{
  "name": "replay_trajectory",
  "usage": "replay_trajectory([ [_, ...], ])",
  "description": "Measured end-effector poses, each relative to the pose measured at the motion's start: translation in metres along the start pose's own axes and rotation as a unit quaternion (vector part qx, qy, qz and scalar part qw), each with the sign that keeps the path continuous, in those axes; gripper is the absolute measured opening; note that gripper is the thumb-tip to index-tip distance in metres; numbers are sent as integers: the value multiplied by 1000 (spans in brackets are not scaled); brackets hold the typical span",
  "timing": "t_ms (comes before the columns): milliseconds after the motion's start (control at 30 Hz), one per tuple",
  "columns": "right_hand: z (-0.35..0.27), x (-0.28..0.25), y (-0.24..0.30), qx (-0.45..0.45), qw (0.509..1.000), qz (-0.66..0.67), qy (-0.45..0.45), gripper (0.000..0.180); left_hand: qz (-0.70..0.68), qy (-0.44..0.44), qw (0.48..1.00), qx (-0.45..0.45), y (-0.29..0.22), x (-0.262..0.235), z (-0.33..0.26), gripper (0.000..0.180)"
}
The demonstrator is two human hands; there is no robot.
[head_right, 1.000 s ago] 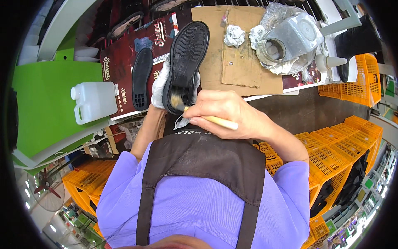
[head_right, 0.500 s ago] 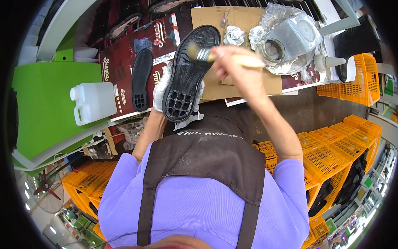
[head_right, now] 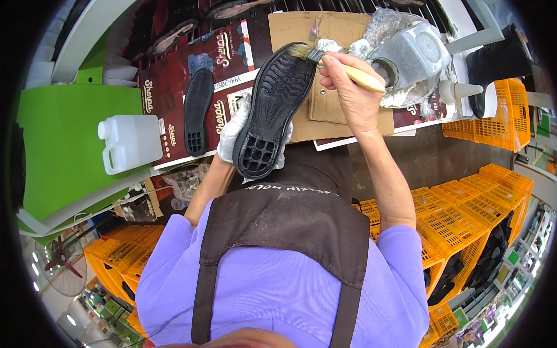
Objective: The person applies a viscous substance to the soles of black sandals using a brush. They retrieve sandals from a yellow crate, apply the substance to the sole, and place the treated sandal on a nearby rack. The process is repeated for multiple sandals.
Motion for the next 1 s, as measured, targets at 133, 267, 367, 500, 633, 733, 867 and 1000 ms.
replay_trajectory([
  [133,-2,-2,5,-28,999,-18,-8,16,-20,34,999,-4,0,2,2,55],
  [267,-10,-4,32,-76,991,-77,74,13,-89,41,995,-29,-6,-1,4,53],
  [367,-21,6,57,-261,912,-141,283,21,-138,25,989,-46,-11,-3,5,51],
  [500,-32,9,55,-281,861,-155,394,31,-183,105,972,-99,-16,3,2,50],
  [633,-16,4,49,-281,872,-188,355,25,-214,-29,972,-92,-6,-2,-1,53],
  [733,-6,2,48,-307,883,-226,276,19,-127,-23,990,-64,-4,0,-4,49],
  [867,-7,0,43,-231,929,-255,139,13,25,43,998,-37,-3,-1,-3,47],
  [1000,-16,3,33,4,973,-212,96,15,294,-17,948,119,-3,-7,3,51],
])
Point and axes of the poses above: each hand's wrist, its own z-axis towards the middle knuckle, its own x-axis out of the palm, y = z × x, the point moved 4 cm from there along z, towards the middle knuckle, and after that the axes turned 11 degrees about -y, right-handed, at the moved point
